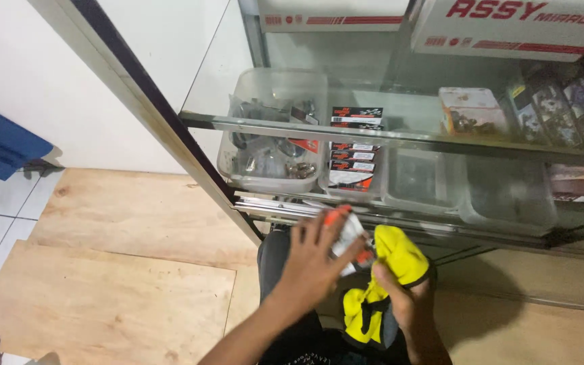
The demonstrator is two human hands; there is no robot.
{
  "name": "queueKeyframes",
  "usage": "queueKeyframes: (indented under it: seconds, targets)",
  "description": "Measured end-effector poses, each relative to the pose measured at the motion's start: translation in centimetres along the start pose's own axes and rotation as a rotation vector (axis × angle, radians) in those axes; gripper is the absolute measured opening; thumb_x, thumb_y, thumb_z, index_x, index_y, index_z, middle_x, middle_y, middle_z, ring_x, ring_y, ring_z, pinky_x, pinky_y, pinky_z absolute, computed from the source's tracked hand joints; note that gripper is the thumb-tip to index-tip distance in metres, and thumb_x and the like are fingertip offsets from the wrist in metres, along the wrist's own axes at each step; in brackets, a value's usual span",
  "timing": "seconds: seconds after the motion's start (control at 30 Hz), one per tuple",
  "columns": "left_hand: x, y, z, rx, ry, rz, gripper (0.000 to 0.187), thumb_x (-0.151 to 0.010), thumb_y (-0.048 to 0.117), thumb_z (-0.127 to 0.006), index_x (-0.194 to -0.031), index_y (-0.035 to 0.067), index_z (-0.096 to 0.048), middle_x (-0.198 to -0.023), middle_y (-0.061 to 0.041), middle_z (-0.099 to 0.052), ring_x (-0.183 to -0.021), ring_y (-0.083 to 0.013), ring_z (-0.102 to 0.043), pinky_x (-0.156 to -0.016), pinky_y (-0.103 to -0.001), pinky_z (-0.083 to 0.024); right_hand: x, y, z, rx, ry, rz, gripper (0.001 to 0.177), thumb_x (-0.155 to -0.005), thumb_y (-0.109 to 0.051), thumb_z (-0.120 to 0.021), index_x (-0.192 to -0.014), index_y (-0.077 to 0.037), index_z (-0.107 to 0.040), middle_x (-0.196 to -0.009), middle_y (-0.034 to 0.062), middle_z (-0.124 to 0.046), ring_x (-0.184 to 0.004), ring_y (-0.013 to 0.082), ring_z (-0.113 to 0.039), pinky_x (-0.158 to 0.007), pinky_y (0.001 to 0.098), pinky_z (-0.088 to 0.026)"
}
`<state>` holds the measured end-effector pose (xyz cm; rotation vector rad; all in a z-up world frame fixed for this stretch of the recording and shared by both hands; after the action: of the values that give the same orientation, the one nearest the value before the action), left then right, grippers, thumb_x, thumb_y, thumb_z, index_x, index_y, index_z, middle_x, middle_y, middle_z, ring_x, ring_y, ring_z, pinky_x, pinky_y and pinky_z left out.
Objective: The person sits on the floor and wipes the exterior of small rectangular boxes with a yellow cloth. They pick up each box from a glass shelf, clean it thoroughly, and place it back on the shelf.
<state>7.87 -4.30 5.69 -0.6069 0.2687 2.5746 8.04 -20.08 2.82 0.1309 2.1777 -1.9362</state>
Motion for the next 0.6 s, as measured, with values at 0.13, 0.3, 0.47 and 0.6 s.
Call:
queueKeyframes:
  seconds: [0.13, 0.3, 0.47, 0.6]
  targets:
    - [0.4, 1.1, 3.9, 0.383, 0.247, 0.011, 0.063, -0.079, 0.008, -0.064, -0.141, 0.011, -0.054, -0.147, -0.023, -0.047, -0.132, -0.044, -0.048, -0.106, -0.057, -0.039, 0.5, 0.5, 0.4, 0.213, 0.156, -0.088, 0.041, -0.076, 0.004, -0.065, -0.117, 0.007, -0.069, -0.096, 0.0121, -0.077, -0.076, 0.0203, -0.068, -0.072, 0.0284, -0.054]
    - [3.4, -3.1, 0.1, 1.296, 0.436, 0.474, 0.063, -0.1, 0.022, -0.058, -0.152, -0.002, -0.033, -0.151, -0.024, -0.049, -0.137, -0.0331, -0.053, -0.118, -0.046, -0.04, 1.1, 2.2, 2.3, 0.188, 0.32, -0.174, 0.044, -0.08, 0.004, -0.065, -0.123, 0.007, -0.066, -0.108, 0.0146, -0.076, -0.089, 0.0244, -0.07, -0.083, 0.0329, -0.054]
    - [3.5, 1.3, -4.4, 2.483, 0.336, 0.359, 0.088, -0.101, 0.056, -0.053, -0.164, 0.003, -0.024, -0.158, -0.021, -0.043, -0.14, -0.0306, -0.049, -0.119, -0.041, -0.04, 0.5, 1.7, -2.0, 0.163, 0.063, -0.157, 0.041, -0.075, 0.007, -0.066, -0.115, 0.006, -0.071, -0.105, 0.0129, -0.079, -0.087, 0.0214, -0.074, -0.081, 0.0291, -0.057]
    - [2.5, 0.5, -4.0, 2.467, 0.426, 0.485, 0.076, -0.103, 0.054, -0.047, -0.161, 0.007, -0.031, -0.145, -0.018, -0.056, -0.128, -0.028, -0.058, -0.107, -0.035, -0.05, 1.1, 1.3, -2.5, 0.242, 0.134, -0.128, 0.029, -0.081, 0.001, -0.071, -0.109, 0.005, -0.072, -0.097, 0.0103, -0.079, -0.078, 0.0189, -0.073, -0.071, 0.0273, -0.057]
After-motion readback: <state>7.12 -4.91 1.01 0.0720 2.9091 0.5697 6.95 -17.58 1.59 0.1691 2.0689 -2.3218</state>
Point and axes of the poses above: each hand's wrist, its own x-axis away from the middle knuckle, its own z-axis out of the back of the hand, y = z × x, the point moved 9 cm from there along -x, towards the middle knuckle
